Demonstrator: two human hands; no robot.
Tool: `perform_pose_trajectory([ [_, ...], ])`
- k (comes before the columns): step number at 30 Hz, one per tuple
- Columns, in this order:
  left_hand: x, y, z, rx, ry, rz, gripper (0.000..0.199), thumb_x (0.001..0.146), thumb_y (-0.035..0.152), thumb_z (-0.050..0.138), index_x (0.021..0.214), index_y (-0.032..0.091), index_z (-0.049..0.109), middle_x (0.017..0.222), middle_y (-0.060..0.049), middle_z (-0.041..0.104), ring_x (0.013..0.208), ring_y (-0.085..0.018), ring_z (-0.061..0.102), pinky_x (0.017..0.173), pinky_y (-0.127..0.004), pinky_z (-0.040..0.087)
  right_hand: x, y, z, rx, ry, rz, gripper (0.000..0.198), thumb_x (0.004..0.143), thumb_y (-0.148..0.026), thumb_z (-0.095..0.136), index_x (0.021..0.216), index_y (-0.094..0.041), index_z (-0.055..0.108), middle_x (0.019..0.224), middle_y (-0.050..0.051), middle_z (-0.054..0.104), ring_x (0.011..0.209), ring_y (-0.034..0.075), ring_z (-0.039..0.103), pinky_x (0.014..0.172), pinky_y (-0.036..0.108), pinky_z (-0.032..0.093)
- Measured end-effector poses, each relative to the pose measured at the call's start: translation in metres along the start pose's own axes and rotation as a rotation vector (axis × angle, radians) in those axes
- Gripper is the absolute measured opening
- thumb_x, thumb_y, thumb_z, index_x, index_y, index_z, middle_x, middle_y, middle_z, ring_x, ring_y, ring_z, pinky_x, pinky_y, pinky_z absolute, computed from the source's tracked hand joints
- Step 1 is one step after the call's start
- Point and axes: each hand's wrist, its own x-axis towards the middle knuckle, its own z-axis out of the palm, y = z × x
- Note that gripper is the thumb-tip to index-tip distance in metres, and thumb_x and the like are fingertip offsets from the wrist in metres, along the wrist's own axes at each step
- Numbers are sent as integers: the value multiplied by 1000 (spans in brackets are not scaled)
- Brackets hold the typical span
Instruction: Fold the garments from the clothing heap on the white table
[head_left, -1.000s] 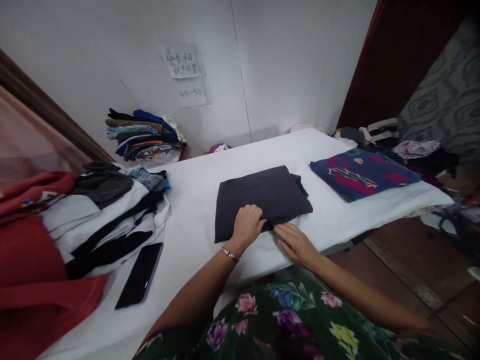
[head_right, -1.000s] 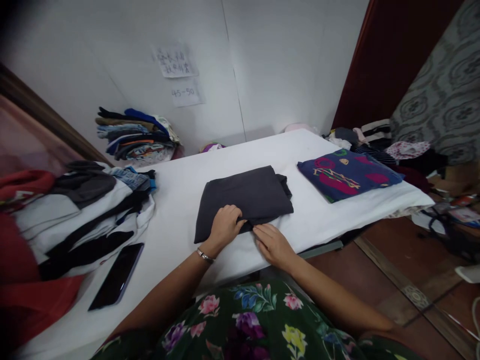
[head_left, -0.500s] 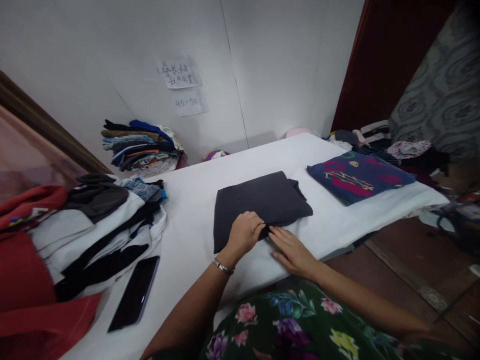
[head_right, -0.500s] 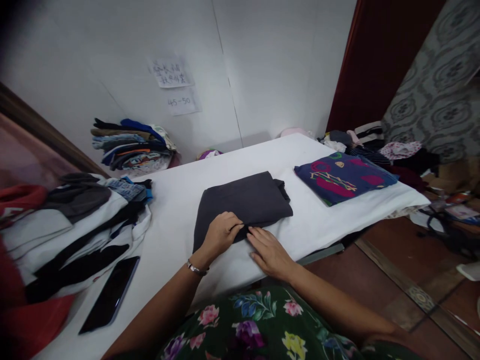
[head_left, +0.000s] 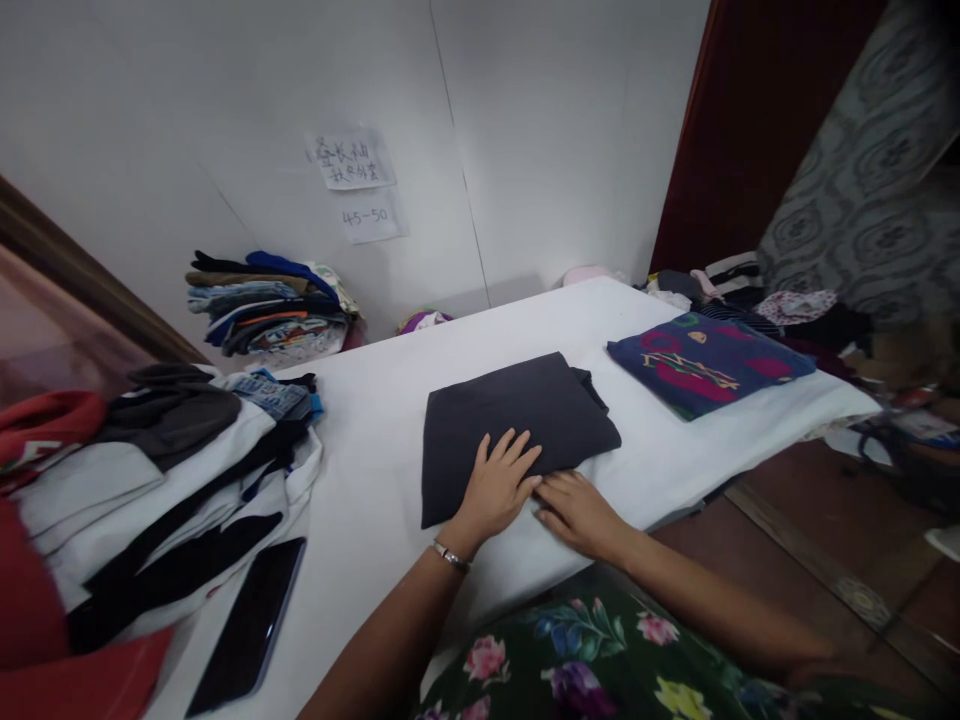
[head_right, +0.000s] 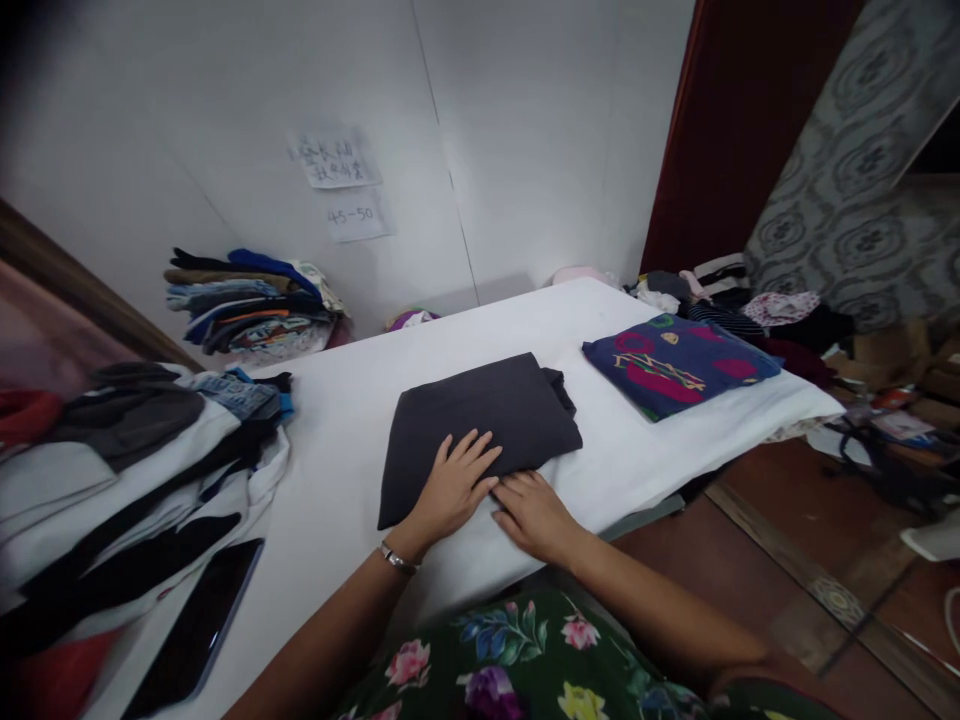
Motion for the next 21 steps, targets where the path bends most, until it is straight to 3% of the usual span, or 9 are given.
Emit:
perform_pose_trajectory([
  [4, -4, -2, 17, 81, 3, 13, 44, 98, 41, 40, 140, 29, 47, 151, -3, 43, 143, -25, 30, 115, -54, 23, -17, 5, 2, 44, 117, -34, 39, 95, -26, 42, 131, -16, 54, 126, 15, 61, 118, 25, 53, 102, 48, 40],
  [7, -8, -1, 26, 143, 18, 28, 44, 97, 39, 42, 140, 29, 47, 153, -4, 39, 144, -26, 27, 115, -56, 23, -17, 8, -4, -12, -10, 82, 38, 92, -27, 48, 127, -15, 58, 123, 15, 62, 118, 28, 53, 104, 53, 38],
  [10, -10, 1, 30, 168, 17, 35, 46, 96, 38, 45, 140, 28, 47, 154, -5, 38, 144, -27, 27, 115, -57, 23, -16, 9, -16, 87, -69, 94, 31, 93, -27, 48, 118, -19, 64, 108, 10, 69, 104, 24, 61, 96, 45, 47],
  [13, -10, 2, 31, 160, 18, 28, 46, 95, 38, 47, 140, 28, 47, 153, -5, 39, 144, -27, 28, 115, -58, 24, -16, 9, -31, 191, 148, 37, 32, 96, -25, 43, 120, -22, 65, 112, 8, 70, 103, 20, 65, 89, 36, 53],
  [15, -10, 2, 30, 155, 22, 22, 46, 95, 38, 48, 140, 28, 47, 153, -6, 40, 144, -27, 28, 115, -58, 24, -11, 8, -43, 147, 316, -36, 37, 96, -25, 44, 130, -22, 59, 127, 10, 64, 119, 22, 58, 99, 42, 49],
  [17, -10, 2, 29, 150, 25, 20, 47, 94, 40, 48, 140, 27, 47, 152, -6, 40, 144, -28, 27, 115, -59, 23, 2, 10, -53, 51, 378, -86, 44, 96, -27, 46, 140, -23, 50, 143, 12, 50, 136, 25, 41, 109, 50, 38],
  [19, -10, 1, 28, 143, 24, 24, 49, 94, 42, 48, 141, 27, 45, 153, -7, 40, 145, -28, 26, 115, -59, 22, 21, 20, -58, -59, 336, -31, 51, 96, -34, 47, 145, -22, 43, 153, 12, 36, 144, 27, 27, 113, 55, 28],
  [21, -11, 1, 28, 129, 17, 27, 51, 94, 45, 47, 142, 26, 44, 153, -8, 40, 145, -28, 26, 115, -59, 21, 39, 37, -53, -153, 235, 115, 56, 94, -41, 50, 145, -19, 43, 155, 14, 32, 145, 31, 22, 114, 59, 23],
])
